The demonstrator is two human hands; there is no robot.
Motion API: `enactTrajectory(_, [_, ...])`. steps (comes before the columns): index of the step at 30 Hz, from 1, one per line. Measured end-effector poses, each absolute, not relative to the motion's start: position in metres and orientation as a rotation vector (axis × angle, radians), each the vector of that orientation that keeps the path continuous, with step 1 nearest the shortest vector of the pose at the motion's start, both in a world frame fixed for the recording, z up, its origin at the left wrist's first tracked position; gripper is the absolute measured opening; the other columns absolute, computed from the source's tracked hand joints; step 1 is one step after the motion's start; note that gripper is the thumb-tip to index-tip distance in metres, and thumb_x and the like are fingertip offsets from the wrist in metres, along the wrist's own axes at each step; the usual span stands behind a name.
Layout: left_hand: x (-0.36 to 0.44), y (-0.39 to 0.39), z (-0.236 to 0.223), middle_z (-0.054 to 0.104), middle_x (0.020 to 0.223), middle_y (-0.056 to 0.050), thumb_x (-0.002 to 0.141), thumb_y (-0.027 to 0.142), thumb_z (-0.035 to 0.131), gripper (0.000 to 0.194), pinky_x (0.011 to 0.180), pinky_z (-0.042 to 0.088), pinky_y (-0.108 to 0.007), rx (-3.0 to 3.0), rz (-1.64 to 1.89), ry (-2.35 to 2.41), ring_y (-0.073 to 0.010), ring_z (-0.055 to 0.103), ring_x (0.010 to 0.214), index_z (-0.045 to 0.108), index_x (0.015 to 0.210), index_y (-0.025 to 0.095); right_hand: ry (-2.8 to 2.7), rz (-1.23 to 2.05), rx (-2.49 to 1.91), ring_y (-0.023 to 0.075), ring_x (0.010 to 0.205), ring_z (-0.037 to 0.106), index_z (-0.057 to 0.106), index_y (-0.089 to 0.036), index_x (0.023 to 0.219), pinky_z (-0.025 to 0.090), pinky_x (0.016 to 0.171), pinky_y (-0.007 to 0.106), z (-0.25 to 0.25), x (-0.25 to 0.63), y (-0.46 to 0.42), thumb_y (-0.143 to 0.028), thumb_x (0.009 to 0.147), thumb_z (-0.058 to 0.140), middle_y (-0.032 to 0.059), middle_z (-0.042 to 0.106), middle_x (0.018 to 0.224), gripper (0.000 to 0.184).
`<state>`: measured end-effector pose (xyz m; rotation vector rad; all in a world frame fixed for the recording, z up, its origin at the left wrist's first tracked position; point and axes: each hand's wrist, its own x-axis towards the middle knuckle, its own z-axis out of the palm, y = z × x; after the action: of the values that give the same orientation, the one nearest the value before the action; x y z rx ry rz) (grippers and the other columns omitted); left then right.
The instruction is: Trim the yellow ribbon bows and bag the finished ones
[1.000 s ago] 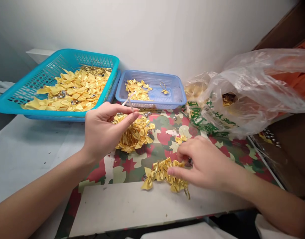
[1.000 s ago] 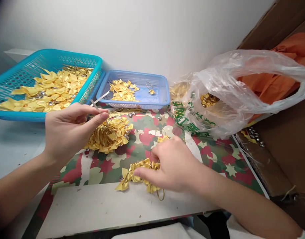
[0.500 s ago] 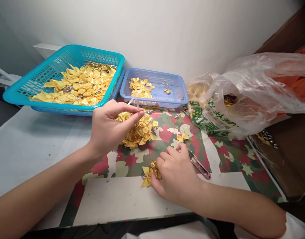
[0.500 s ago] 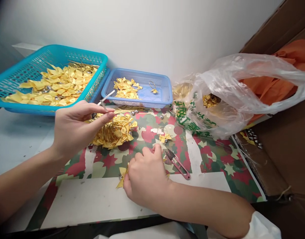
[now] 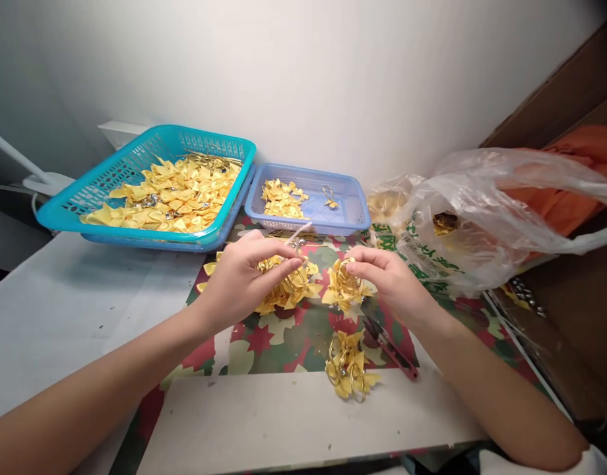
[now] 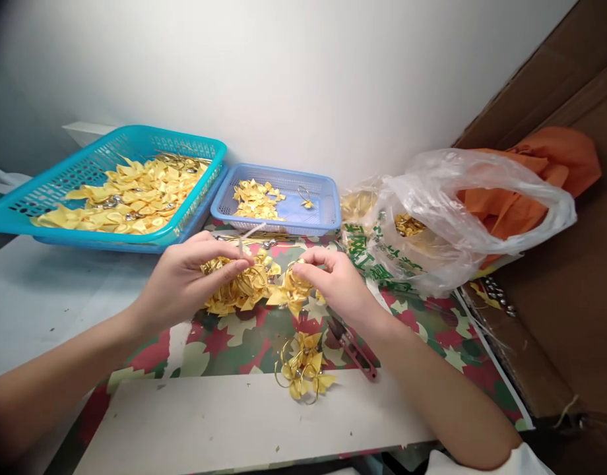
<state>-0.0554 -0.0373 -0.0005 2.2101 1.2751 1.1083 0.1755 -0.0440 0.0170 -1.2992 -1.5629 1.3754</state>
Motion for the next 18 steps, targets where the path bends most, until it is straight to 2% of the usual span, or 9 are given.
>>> enactTrajectory(8, [-0.035,-0.031,0.002,0.069,0.068,0.000,0.092,0.038,0.053,0.031,0.062,0.036,-0.029,2.359,0.660,1.179,-0.0166,0.054,0.070,0.067,0.069,0.022,-1.450,1.315,-1.417,0.0093,0.058,0.039,0.057,-0.018,0.063,0.031,0.058,0.026,0.003,0.168,-0.028,-0.046,0.073,0.067,-0.0040,0.049,0.062,0.031])
enactTrajectory(14, [-0.026,-0.025,0.005,0.070,0.073,-0.001,0.092,0.038,0.050,0.030,0.065,0.037,-0.030,2.383,0.529,1.227,-0.0180,0.055,0.072,0.068,0.074,0.022,-1.426,1.335,-1.407,0.0096,0.059,0.038,0.058,-0.018,0.063,0.032,0.059,0.026,-0.003,0.171,-0.025,-0.045,0.071,0.067,-0.0049,0.047,0.061,0.029])
enactTrajectory(18, [-0.025,-0.024,0.007,0.069,0.071,-0.002,0.092,0.037,0.049,0.032,0.065,0.038,-0.030,2.417,0.496,1.193,-0.0180,0.055,0.072,0.069,0.074,0.022,-1.362,1.430,-1.382,0.0113,0.066,0.047,0.061,-0.018,0.065,0.036,0.065,0.027,-0.004,0.174,-0.023,-0.044,0.072,0.066,-0.0017,0.057,0.068,0.028])
